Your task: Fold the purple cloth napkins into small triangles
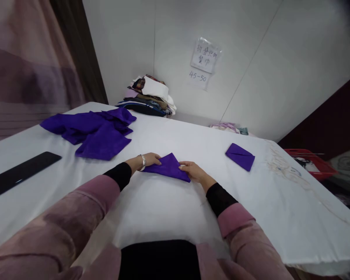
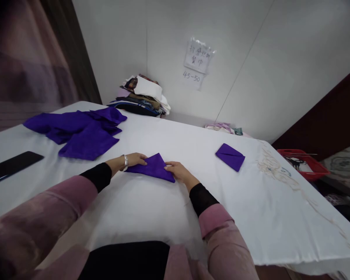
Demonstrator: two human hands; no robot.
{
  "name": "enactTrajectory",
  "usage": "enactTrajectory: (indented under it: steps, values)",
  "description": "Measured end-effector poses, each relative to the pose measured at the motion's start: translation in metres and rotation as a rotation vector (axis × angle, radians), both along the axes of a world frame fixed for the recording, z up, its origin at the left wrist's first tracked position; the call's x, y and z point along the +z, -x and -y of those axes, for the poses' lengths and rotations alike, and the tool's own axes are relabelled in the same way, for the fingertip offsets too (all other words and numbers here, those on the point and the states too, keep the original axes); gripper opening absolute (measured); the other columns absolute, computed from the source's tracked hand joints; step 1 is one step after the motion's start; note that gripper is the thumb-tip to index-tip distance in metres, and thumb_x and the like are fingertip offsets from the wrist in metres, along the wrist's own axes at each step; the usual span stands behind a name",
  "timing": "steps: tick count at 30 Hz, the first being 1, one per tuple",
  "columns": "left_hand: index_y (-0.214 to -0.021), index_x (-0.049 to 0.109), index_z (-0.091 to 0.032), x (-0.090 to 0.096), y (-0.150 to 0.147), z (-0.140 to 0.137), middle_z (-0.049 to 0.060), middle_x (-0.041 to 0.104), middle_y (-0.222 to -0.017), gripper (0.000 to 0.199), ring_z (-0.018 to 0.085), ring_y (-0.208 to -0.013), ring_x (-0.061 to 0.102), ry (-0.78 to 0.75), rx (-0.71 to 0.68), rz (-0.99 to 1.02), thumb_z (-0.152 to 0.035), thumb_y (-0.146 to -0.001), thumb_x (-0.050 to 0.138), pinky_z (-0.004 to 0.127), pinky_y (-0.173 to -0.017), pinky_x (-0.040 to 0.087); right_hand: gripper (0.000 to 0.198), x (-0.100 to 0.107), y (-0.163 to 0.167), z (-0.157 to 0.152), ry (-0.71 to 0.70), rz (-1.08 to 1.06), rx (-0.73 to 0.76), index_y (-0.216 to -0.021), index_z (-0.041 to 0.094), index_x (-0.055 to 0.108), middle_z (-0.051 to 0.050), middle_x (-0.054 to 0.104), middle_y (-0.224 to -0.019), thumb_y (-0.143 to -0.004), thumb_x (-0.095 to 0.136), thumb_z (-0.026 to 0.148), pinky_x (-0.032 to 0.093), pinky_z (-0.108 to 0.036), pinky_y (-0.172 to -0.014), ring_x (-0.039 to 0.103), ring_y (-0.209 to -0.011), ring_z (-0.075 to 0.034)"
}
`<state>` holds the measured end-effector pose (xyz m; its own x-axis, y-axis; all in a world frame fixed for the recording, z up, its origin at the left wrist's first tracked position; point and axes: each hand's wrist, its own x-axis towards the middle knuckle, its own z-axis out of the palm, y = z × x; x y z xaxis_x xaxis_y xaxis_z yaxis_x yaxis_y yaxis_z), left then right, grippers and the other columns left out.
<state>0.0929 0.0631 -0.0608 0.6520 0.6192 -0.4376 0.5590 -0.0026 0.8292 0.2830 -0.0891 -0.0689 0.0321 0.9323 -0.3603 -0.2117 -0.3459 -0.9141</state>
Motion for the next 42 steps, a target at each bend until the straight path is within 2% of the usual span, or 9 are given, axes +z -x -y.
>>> enactTrajectory:
  steps: [5,11,18,24,28,30,36,40,42]
  values:
    - [-0.08,0.069,-0.019,-0.012,-0.005,-0.006,0.002,0.071,-0.079,0.032,0.023,-0.078,0.064,-0.068,0.035,0.014,-0.027,-0.049,0.066,0.028,-0.069,0.048,0.03,-0.007,-0.006,-0.002,0.025,0.005,0.011,-0.098,0.017,0.066,0.0,0.067,-0.071,-0.069,0.069,0.02,0.043,-0.018,-0.045,0.055,-0.051,-0.008]
    - [-0.085,0.068,-0.02,-0.012,-0.006,-0.005,0.002,0.072,-0.084,0.037,0.022,-0.079,0.065,-0.052,0.012,0.052,-0.028,-0.049,0.066,0.027,-0.07,0.048,0.037,-0.006,-0.01,-0.005,0.008,-0.037,0.111,-0.105,0.017,0.064,-0.002,0.069,-0.082,-0.069,0.07,0.024,0.05,-0.02,-0.056,0.062,-0.065,-0.011]
    - [-0.091,0.067,-0.021,-0.007,-0.012,-0.002,0.002,0.071,-0.09,0.041,0.022,-0.081,0.065,0.02,-0.045,0.108,-0.03,-0.051,0.065,0.027,-0.069,0.048,0.05,0.0,-0.002,-0.016,-0.059,-0.109,0.099,-0.112,0.018,0.059,-0.003,0.069,-0.09,-0.064,0.074,0.022,0.052,-0.026,-0.071,0.064,-0.073,-0.013]
    - [-0.085,0.068,-0.022,0.0,-0.021,-0.003,0.0,0.071,-0.086,0.038,0.023,-0.084,0.064,-0.017,-0.046,0.105,-0.028,-0.047,0.069,0.027,-0.073,0.047,0.06,-0.008,0.001,-0.026,-0.095,-0.111,0.011,-0.115,0.02,0.054,-0.001,0.069,-0.084,-0.059,0.076,0.019,0.052,-0.03,-0.07,0.065,-0.069,-0.015]
    - [-0.076,0.068,-0.02,0.004,-0.021,-0.005,0.003,0.07,-0.085,0.03,0.026,-0.091,0.061,-0.058,0.055,0.09,-0.035,-0.05,0.072,0.028,-0.074,0.047,0.067,-0.014,-0.006,-0.023,-0.081,-0.084,-0.157,-0.117,0.021,0.051,0.001,0.068,-0.075,-0.055,0.073,0.013,0.052,-0.03,-0.063,0.063,-0.061,-0.016]
    - [-0.082,0.067,-0.019,0.005,-0.018,-0.004,0.006,0.069,-0.089,0.035,0.027,-0.09,0.062,-0.041,0.113,0.107,-0.043,-0.057,0.07,0.03,-0.071,0.049,0.067,-0.014,-0.01,-0.02,-0.077,-0.082,-0.249,-0.117,0.021,0.05,0.001,0.068,-0.074,-0.055,0.072,0.012,0.052,-0.03,-0.062,0.063,-0.059,-0.016]
    - [-0.106,0.057,-0.013,0.0,-0.015,0.015,0.014,0.064,-0.109,0.056,0.021,-0.097,0.062,0.161,0.195,0.318,-0.06,-0.082,0.04,0.031,-0.082,0.052,0.063,-0.007,-0.011,-0.01,-0.17,-0.123,-0.439,-0.115,0.019,0.051,-0.002,0.069,-0.085,-0.056,0.071,0.016,0.052,-0.034,-0.07,0.065,-0.071,-0.019]
    - [-0.104,0.057,-0.014,-0.003,-0.026,0.04,0.014,0.061,-0.115,0.051,0.021,-0.104,0.06,0.495,0.234,0.564,-0.057,-0.083,0.041,0.031,-0.093,0.047,0.058,-0.005,-0.002,-0.009,-0.284,-0.155,-0.472,-0.11,0.019,0.053,-0.003,0.069,-0.085,-0.056,0.072,0.021,0.052,-0.035,-0.075,0.065,-0.075,-0.02]
    - [-0.103,0.058,-0.015,-0.001,-0.035,0.055,0.012,0.063,-0.112,0.046,0.021,-0.104,0.06,0.572,0.231,0.607,-0.054,-0.085,0.04,0.032,-0.094,0.046,0.056,-0.004,0.004,-0.007,-0.323,-0.173,-0.509,-0.109,0.019,0.053,-0.003,0.069,-0.083,-0.056,0.073,0.022,0.052,-0.035,-0.074,0.065,-0.075,-0.021]
